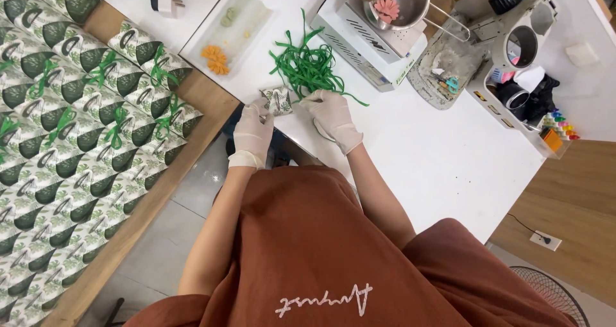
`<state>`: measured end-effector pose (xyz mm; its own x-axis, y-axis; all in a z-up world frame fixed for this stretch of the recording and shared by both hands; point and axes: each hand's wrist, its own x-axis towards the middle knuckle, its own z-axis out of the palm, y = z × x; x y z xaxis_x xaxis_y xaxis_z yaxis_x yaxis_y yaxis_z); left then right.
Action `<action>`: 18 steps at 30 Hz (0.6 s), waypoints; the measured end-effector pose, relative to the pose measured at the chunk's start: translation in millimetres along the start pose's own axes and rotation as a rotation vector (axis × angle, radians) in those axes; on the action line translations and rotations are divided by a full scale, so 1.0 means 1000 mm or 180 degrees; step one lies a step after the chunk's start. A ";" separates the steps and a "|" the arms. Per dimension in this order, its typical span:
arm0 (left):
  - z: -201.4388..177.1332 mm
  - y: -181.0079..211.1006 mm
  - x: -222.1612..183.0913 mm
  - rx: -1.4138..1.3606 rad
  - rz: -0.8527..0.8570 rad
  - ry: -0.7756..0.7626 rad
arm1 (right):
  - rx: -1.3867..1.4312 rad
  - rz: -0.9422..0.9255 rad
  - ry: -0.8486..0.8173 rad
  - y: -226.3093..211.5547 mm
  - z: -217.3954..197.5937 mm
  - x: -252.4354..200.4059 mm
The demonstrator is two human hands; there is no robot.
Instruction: Tying green decorative strips onto small candle components at a production table.
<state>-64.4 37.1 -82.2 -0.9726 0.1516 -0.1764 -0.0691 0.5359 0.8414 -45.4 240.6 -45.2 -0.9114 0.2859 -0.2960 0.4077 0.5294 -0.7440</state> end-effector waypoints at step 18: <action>0.023 0.000 0.015 0.1387 0.0521 0.0117 | -0.0920 0.0395 -0.0496 -0.012 0.037 0.040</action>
<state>-73.8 58.7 -96.4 -0.9707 0.2379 -0.0343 0.1780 0.8075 0.5623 -88.7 215.9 -69.7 -0.8424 0.2487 -0.4780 0.4946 0.7089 -0.5029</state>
